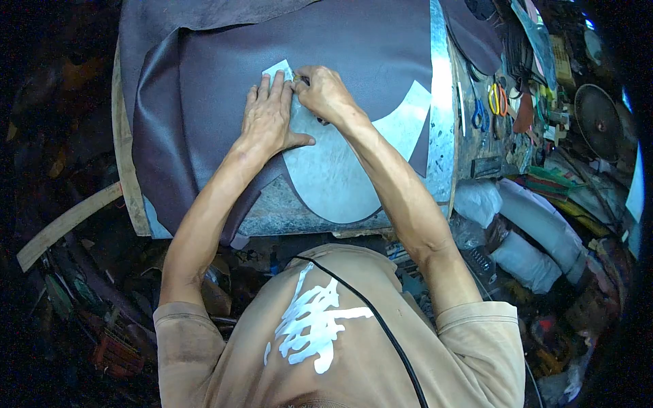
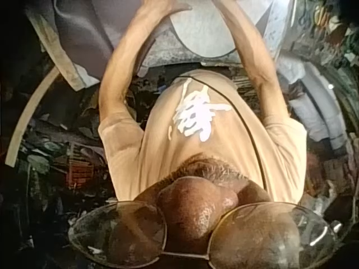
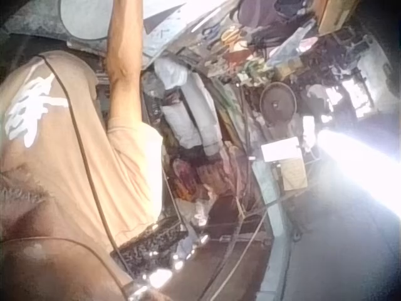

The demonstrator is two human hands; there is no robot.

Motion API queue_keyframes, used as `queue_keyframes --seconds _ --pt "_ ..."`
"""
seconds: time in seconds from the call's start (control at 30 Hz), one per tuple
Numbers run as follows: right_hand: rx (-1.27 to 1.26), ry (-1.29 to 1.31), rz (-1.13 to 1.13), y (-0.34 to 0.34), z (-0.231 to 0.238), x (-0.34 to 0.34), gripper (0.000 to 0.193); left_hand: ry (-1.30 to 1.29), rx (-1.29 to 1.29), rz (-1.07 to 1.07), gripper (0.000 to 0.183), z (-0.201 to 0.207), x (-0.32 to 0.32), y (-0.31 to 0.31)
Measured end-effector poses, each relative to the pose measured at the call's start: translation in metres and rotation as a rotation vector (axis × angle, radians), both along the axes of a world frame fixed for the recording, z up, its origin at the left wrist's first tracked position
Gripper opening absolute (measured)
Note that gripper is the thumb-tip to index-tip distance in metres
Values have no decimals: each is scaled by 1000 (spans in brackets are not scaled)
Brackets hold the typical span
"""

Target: Using a metal template and a handheld blade to cut a specific pattern from a sheet of leather.

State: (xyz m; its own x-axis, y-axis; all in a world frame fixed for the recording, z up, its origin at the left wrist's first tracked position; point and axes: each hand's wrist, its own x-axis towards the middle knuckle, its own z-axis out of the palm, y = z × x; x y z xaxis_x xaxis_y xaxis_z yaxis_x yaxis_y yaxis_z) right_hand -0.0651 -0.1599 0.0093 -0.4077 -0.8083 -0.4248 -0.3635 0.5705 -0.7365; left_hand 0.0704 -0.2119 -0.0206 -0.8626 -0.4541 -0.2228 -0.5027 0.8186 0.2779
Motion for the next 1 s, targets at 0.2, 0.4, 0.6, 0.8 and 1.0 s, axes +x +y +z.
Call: queue_keyframes --seconds 0.2,0.4,0.6,0.8,1.0 --pt "56 38 55 25 8 7 35 -20 -7 -4 121 -2 2 0" --pt "30 134 169 60 2 -3 34 -46 -36 11 119 3 -2 1" --pt "114 208 301 86 8 -24 32 -74 -38 29 119 5 -1 2" --pt "113 298 390 110 9 -46 28 -80 -118 37 116 15 -7 13" --pt "88 264 416 111 5 -52 29 -103 -261 -71 20 12 -14 103"
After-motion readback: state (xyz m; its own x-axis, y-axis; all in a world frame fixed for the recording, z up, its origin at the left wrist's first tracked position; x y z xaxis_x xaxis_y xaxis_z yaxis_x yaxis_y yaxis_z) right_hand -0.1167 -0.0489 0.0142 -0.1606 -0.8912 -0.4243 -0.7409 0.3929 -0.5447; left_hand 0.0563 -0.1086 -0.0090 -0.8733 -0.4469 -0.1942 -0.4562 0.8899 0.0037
